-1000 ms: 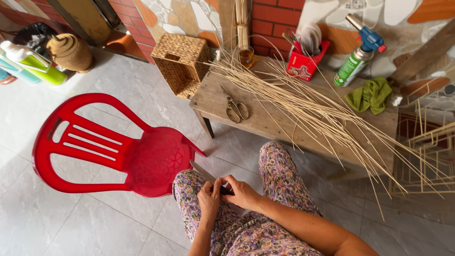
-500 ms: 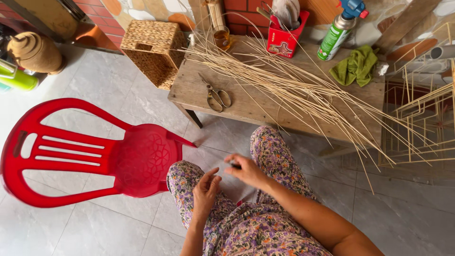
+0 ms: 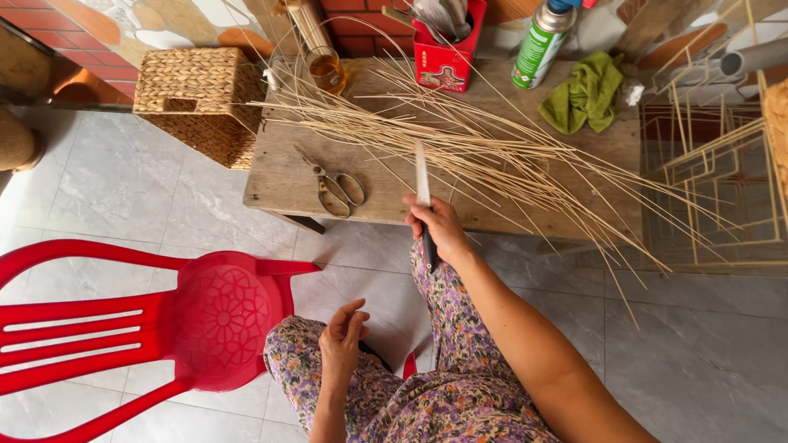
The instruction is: The person sits on a low stool and uses a knife to split and smooth thin bamboo strips. They handle the strips one at a time, scraping and peeling them, then place the finished pieces on a nearby red chair.
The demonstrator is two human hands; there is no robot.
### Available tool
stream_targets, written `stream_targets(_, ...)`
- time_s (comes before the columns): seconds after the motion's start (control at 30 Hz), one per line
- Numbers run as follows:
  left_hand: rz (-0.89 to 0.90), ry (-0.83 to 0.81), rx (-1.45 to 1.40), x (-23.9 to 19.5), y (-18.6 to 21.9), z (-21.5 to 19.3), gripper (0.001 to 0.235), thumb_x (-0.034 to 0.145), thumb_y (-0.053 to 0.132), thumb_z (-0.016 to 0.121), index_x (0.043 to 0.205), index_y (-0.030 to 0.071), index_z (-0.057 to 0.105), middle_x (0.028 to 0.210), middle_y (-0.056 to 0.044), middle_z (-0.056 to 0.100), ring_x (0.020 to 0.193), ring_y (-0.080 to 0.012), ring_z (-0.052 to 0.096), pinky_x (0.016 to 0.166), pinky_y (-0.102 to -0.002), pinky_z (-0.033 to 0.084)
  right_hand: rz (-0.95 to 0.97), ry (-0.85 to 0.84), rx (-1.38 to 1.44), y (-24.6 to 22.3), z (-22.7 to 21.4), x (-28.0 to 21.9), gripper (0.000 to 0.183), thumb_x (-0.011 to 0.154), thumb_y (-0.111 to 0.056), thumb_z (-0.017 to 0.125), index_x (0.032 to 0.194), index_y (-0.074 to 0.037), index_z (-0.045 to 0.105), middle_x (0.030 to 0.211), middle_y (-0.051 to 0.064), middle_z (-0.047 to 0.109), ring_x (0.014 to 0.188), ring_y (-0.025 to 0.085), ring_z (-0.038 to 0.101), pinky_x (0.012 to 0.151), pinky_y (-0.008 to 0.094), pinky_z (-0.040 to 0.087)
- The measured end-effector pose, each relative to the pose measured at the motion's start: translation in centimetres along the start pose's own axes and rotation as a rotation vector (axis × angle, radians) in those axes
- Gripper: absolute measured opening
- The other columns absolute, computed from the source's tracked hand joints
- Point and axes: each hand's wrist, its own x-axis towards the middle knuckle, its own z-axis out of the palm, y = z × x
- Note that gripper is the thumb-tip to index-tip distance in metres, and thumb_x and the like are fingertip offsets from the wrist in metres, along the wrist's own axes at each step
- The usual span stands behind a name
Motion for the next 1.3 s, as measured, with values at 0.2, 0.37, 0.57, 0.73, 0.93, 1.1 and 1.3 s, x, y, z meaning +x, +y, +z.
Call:
stream_targets(0.2,-0.024,0.114,0.013,0.7,-1.2,-2.6,0.028,0.097,0.014,0.063,0.121,0.005,0.074,0.089,-0.005,0.078,0.074,-0.0085,0.068,0.069,-0.024,0.057,-0.141,0.151,-0.741,-0.4,-3.5,4.7,0.040,0.094,-0.032,0.071,0.127,-0.011,0.072,0.091,0.012,0.065,0.071,0.018,0.062,0.061,0.033,0.055)
stream_targets(0.37,-0.025,0.242,0.100,1.7,-2.0,-5.4,0.026,0.098,0.014,0.062,0.119,0.005,0.075,0.085,-0.005,0.078,0.069,-0.0089,0.067,0.065,-0.024,0.055,-0.432,0.036,-1.432,-3.3,-3.6,10.3,0.084,0.080,-0.049,0.084,0.145,-0.007,0.050,0.146,0.019,0.050,0.117,0.036,0.062,0.085,0.050,0.058)
stream_targets(0.57,-0.047,0.282,-0.020,2.3,-2.7,-5.8,0.025,0.099,0.013,0.061,0.118,0.004,0.074,0.086,-0.004,0.078,0.069,-0.0073,0.066,0.064,-0.023,0.056,-0.475,0.059,-1.658,-3.1,-1.9,13.8,0.125,0.059,-0.057,0.094,0.152,-0.008,0.027,0.152,0.030,0.035,0.124,0.052,0.054,0.071,0.060,0.056)
stream_targets(0.73,-0.052,0.296,-0.047,2.8,-3.0,-6.1,0.024,0.099,0.012,0.061,0.117,0.003,0.075,0.086,-0.005,0.077,0.067,-0.0072,0.065,0.062,-0.023,0.055,-0.432,0.075,-1.635,0.2,-1.7,12.7,0.060,0.090,-0.034,0.077,0.141,-0.015,0.050,0.125,0.012,0.056,0.090,0.030,0.069,0.067,0.045,0.058)
stream_targets(0.93,-0.041,0.309,-0.039,2.5,-3.4,-6.3,0.024,0.099,0.012,0.060,0.116,0.004,0.075,0.085,-0.004,0.077,0.066,-0.0064,0.065,0.060,-0.023,0.054,-0.441,-0.026,-1.642,2.2,-0.8,10.2,0.032,0.097,-0.021,0.069,0.127,-0.015,0.060,0.113,0.009,0.058,0.075,0.029,0.069,0.063,0.044,0.057)
stream_targets(1.1,-0.006,0.324,-0.050,2.0,-3.6,-6.5,0.023,0.099,0.012,0.061,0.116,0.004,0.075,0.085,-0.004,0.078,0.066,-0.0064,0.064,0.061,-0.023,0.054,-0.495,0.035,-1.561,0.6,0.3,9.7,0.045,0.092,-0.020,0.073,0.134,-0.014,0.059,0.120,0.013,0.058,0.083,0.031,0.070,0.063,0.044,0.058)
stream_targets(1.3,-0.002,0.337,-0.096,1.2,-2.9,-6.8,0.023,0.100,0.014,0.062,0.116,0.003,0.075,0.086,-0.005,0.076,0.067,-0.0071,0.064,0.061,-0.023,0.053,-0.599,0.053,-1.318,-1.3,1.9,5.0,0.047,0.089,-0.019,0.077,0.132,-0.011,0.059,0.131,0.012,0.060,0.094,0.029,0.071,0.068,0.039,0.059)
